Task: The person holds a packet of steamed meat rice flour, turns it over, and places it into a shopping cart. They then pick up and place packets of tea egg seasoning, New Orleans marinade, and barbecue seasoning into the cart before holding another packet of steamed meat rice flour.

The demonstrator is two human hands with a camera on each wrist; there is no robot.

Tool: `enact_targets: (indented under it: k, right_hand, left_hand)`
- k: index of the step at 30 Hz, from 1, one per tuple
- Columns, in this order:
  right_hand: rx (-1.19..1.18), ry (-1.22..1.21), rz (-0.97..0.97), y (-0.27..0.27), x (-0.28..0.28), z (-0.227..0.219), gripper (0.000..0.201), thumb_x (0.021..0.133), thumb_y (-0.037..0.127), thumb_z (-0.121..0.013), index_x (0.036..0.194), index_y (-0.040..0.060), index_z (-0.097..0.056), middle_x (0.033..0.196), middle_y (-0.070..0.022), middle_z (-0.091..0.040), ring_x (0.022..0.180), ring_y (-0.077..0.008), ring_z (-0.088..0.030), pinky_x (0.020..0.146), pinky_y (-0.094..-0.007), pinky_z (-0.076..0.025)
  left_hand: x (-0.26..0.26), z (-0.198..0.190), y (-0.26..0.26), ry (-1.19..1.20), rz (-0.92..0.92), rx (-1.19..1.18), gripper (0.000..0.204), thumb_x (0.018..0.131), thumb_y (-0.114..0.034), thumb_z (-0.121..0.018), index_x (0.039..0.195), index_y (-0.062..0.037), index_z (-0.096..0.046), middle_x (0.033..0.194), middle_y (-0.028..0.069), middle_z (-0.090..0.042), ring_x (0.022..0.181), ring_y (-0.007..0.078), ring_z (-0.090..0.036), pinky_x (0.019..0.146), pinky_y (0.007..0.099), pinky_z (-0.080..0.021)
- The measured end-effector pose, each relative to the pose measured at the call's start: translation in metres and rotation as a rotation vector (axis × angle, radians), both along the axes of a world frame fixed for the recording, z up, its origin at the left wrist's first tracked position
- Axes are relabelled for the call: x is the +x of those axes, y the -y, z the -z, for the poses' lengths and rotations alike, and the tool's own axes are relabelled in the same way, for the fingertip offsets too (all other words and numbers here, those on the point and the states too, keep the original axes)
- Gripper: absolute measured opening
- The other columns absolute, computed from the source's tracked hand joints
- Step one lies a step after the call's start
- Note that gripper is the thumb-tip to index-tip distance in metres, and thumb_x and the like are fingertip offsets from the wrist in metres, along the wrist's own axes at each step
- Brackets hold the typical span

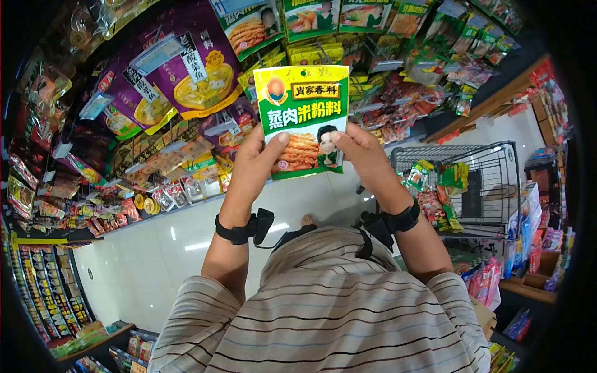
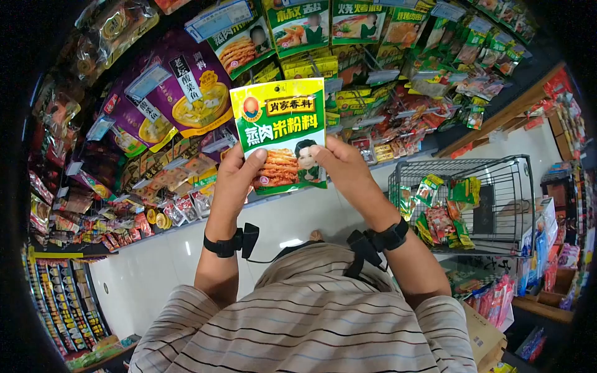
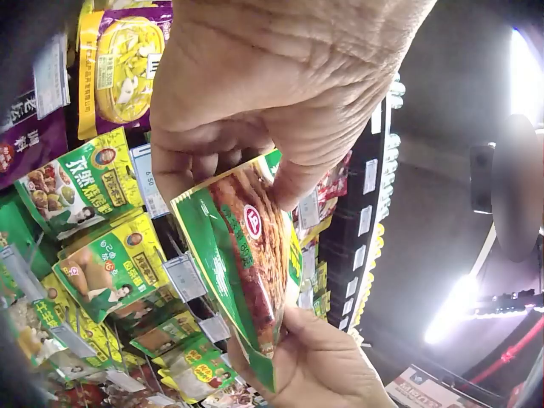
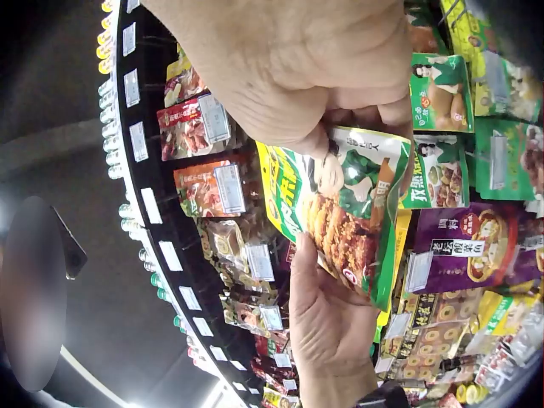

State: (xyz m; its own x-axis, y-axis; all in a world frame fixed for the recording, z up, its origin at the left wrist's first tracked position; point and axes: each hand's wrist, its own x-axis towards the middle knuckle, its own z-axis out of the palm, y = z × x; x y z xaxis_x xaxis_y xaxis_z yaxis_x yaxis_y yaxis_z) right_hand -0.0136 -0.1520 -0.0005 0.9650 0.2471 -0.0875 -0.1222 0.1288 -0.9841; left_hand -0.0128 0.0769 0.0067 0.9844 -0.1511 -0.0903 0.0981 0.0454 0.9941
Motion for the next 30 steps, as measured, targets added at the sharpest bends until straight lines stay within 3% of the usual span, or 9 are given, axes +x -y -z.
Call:
enact_targets:
  k: [5, 8, 12, 15, 18, 21, 24, 27, 30]
  right_hand:
    - [-0.076, 0.099, -0.014, -0.002, 0.014, 0.012, 0.027, 0.103, 0.021, -0.054, 0.123, 0.0045, -0.064, 0.107, 0.0011, -0.068, 0.092, -0.0058, -0.061, 0.079, -0.0256, -0.052]
    - [-0.048, 0.0, -0.025, -0.01, 0.015, -0.012, 0.027, 0.103, 0.021, -0.055, 0.121, 0.0049, -0.065, 0.104, 0.0023, -0.068, 0.088, -0.005, -0.062, 0.076, -0.0244, -0.051]
    - [0.001, 0.011, -0.064, -0.016, 0.023, -0.022, 0.028, 0.103, 0.021, -0.055, 0.122, 0.0039, -0.064, 0.103, 0.0016, -0.068, 0.089, -0.0044, -0.062, 0.075, -0.022, -0.05]
    - [-0.1, -0.031, -0.153, -0.013, 0.04, -0.017, 0.032, 0.103, 0.018, -0.053, 0.129, 0.001, -0.059, 0.114, 0.0, -0.065, 0.101, -0.0058, -0.056, 0.09, -0.0243, -0.046]
    - [-0.074, 0.129, -0.122, -0.013, 0.057, -0.028, 0.036, 0.101, 0.016, -0.053, 0.133, -0.0007, -0.054, 0.116, -0.0044, -0.065, 0.105, -0.0107, -0.059, 0.092, -0.0265, -0.047]
    - [-0.15, 0.341, -0.072, -0.015, 0.079, -0.057, 0.045, 0.1, 0.014, -0.054, 0.14, -0.0026, -0.044, 0.129, -0.0143, -0.059, 0.118, -0.0188, -0.057, 0.095, -0.0299, -0.049]
    - [-0.131, 0.39, -0.057, -0.03, 0.093, -0.094, 0.055, 0.098, 0.016, -0.056, 0.146, -0.0035, -0.035, 0.143, -0.0223, -0.048, 0.129, -0.0254, -0.051, 0.099, -0.0325, -0.048]
    - [-0.143, 0.438, -0.018, -0.047, 0.11, -0.12, 0.063, 0.097, 0.019, -0.058, 0.148, -0.0045, -0.031, 0.148, -0.0242, -0.041, 0.132, -0.0273, -0.048, 0.103, -0.0354, -0.045]
    - [-0.108, 0.442, -0.018, -0.053, 0.131, -0.132, 0.063, 0.097, 0.022, -0.059, 0.147, -0.0062, -0.032, 0.143, -0.0222, -0.047, 0.129, -0.0264, -0.052, 0.105, -0.0368, -0.045]
  left_hand:
    - [0.01, 0.004, -0.003, 0.179, -0.045, 0.095, 0.033, 0.1, -0.021, -0.061, 0.127, -0.0034, -0.059, 0.113, 0.0029, -0.066, 0.098, 0.0067, -0.058, 0.082, 0.0224, -0.049]
    - [0.009, -0.011, -0.007, -0.081, -0.043, -0.035, 0.034, 0.1, -0.024, -0.061, 0.128, -0.0046, -0.059, 0.109, 0.0017, -0.066, 0.09, 0.0044, -0.06, 0.074, 0.0209, -0.05]
    - [0.018, -0.009, -0.002, 0.05, -0.103, -0.194, 0.038, 0.1, -0.032, -0.063, 0.127, -0.0052, -0.06, 0.099, -0.0012, -0.067, 0.075, -0.0001, -0.058, 0.056, 0.0174, -0.045]
    - [0.021, -0.011, -0.02, -0.084, -0.061, -0.028, 0.037, 0.101, -0.031, -0.061, 0.125, -0.0031, -0.061, 0.109, 0.0016, -0.067, 0.091, 0.0048, -0.06, 0.076, 0.0218, -0.051]
    - [0.027, -0.005, -0.024, 0.038, -0.119, -0.158, 0.037, 0.101, -0.03, -0.06, 0.125, -0.0014, -0.062, 0.115, 0.0027, -0.066, 0.101, 0.0077, -0.059, 0.088, 0.0252, -0.049]
    - [0.029, -0.01, -0.031, 0.076, -0.169, -0.18, 0.037, 0.101, -0.029, -0.06, 0.126, -0.001, -0.061, 0.115, 0.0019, -0.066, 0.101, 0.0072, -0.059, 0.087, 0.0248, -0.048]
    - [0.03, -0.008, -0.036, 0.062, -0.2, -0.189, 0.036, 0.101, -0.027, -0.059, 0.127, -0.0009, -0.061, 0.115, 0.0021, -0.066, 0.101, 0.0069, -0.058, 0.087, 0.0245, -0.048]
    - [0.032, -0.015, -0.037, 0.072, -0.211, -0.198, 0.035, 0.101, -0.026, -0.059, 0.126, -0.0008, -0.061, 0.114, 0.0021, -0.065, 0.1, 0.0066, -0.057, 0.086, 0.0239, -0.047]
    - [0.034, -0.01, -0.04, 0.091, -0.2, -0.21, 0.036, 0.101, -0.026, -0.059, 0.125, 0.0, -0.061, 0.113, 0.0023, -0.065, 0.099, 0.0068, -0.057, 0.085, 0.0237, -0.047]
